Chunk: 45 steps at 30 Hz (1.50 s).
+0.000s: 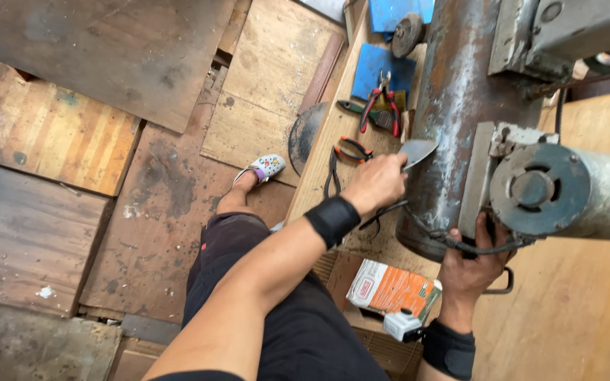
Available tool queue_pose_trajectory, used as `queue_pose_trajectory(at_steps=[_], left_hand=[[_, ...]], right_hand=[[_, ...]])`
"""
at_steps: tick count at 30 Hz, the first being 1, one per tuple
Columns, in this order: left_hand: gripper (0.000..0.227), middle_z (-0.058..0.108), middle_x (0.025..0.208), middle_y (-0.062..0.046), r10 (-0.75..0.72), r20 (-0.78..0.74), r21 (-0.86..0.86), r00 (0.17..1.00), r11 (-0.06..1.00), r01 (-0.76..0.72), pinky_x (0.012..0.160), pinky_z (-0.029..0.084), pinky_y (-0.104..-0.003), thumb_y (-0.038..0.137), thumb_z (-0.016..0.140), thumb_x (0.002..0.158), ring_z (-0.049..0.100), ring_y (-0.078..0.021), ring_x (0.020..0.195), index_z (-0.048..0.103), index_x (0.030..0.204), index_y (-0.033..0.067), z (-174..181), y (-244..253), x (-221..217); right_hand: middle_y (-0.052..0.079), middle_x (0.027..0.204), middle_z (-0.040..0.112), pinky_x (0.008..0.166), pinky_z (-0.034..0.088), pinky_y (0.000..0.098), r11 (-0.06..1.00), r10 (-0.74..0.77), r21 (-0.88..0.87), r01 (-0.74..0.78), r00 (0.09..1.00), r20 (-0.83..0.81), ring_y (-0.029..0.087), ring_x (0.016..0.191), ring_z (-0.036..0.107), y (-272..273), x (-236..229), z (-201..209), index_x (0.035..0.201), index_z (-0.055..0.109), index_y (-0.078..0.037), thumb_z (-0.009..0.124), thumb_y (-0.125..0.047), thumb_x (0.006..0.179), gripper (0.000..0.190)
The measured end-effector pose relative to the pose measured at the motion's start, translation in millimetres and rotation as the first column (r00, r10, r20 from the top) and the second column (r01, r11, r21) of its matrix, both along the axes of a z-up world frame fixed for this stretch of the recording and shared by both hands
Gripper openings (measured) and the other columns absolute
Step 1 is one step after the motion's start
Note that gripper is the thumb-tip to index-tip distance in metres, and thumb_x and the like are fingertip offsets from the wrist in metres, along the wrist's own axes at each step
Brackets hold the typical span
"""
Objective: The person uses a chisel and hammer to chip away material from a cylindrical metal machine part. They then use a hammer to tap a metal rod into place on the machine. The person continues to chip and tap different areas of the machine throughout the clip.
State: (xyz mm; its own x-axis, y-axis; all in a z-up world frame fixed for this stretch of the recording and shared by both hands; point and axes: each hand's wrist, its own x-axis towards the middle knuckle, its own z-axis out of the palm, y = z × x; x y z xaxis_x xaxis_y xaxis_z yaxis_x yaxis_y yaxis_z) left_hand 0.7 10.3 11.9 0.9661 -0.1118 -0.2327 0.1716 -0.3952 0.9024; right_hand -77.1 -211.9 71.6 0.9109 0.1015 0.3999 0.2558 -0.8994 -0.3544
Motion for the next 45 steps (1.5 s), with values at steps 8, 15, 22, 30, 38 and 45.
queue_pose_trajectory(at_steps=[8,15,22,30,38,45], left_hand=[[0.036,0.076,0.095,-0.021,-0.122,-0.164,-0.090,0.979,0.990,0.109,0.078,0.059,-0.049,0.020,0.058,0.097,0.073,-0.0376,0.086,0.062,0.130,0.0057,-1,0,-2],[0.033,0.076,0.095,-0.019,-0.106,-0.115,-0.077,0.988,0.992,0.098,0.084,0.058,-0.045,0.022,0.057,0.098,0.075,-0.0321,0.085,0.065,0.123,0.0033,2,5,2],[0.031,0.075,0.099,-0.021,-0.060,-0.157,-0.038,0.986,0.998,0.054,0.082,0.058,-0.048,0.022,0.058,0.097,0.074,-0.0350,0.089,0.067,0.122,0.0048,-8,-6,7],[0.042,0.075,0.102,-0.017,-0.133,-0.345,-0.142,0.929,0.986,0.088,0.078,0.061,-0.049,0.018,0.055,0.094,0.075,-0.0377,0.087,0.057,0.135,0.0101,-12,-5,7],[0.036,0.075,0.100,-0.022,-0.085,-0.217,-0.093,0.972,0.993,0.066,0.083,0.058,-0.048,0.022,0.058,0.097,0.073,-0.0385,0.092,0.062,0.129,0.0055,2,4,-4],[0.035,0.074,0.106,-0.024,0.002,-0.121,-0.095,0.993,0.995,-0.014,0.089,0.055,-0.049,0.020,0.062,0.094,0.071,-0.0403,0.101,0.066,0.125,0.0031,-9,1,9]], right_hand=[[0.020,0.145,0.062,0.121,0.038,0.0476,1.000,0.009,0.029,-0.009,1.000,0.002,0.039,0.140,0.050,-2,2,-4,0.137,0.069,-0.001,0.081,-0.009,0.091,0.049],[0.020,0.141,0.063,0.121,0.039,0.0479,1.000,0.000,0.025,0.000,1.000,-0.010,0.038,0.136,0.053,-5,2,-3,0.137,0.069,-0.001,0.082,-0.010,0.090,0.049],[0.020,0.141,0.064,0.120,0.038,0.0497,1.000,0.012,0.010,-0.011,1.000,-0.007,0.039,0.137,0.052,2,0,4,0.137,0.070,0.000,0.082,-0.010,0.092,0.047],[0.019,0.142,0.063,0.121,0.037,0.0488,1.000,0.002,0.000,-0.002,1.000,-0.003,0.038,0.138,0.052,-3,1,-3,0.134,0.070,-0.001,0.082,-0.010,0.089,0.048],[0.018,0.143,0.063,0.122,0.035,0.0505,0.999,0.011,-0.032,-0.011,1.000,0.011,0.038,0.140,0.052,-7,3,-6,0.135,0.070,-0.002,0.083,-0.012,0.089,0.049],[0.020,0.146,0.062,0.123,0.032,0.0526,0.999,-0.012,-0.044,0.011,1.000,-0.019,0.038,0.140,0.052,-5,1,-2,0.135,0.071,-0.003,0.084,-0.015,0.091,0.048]])
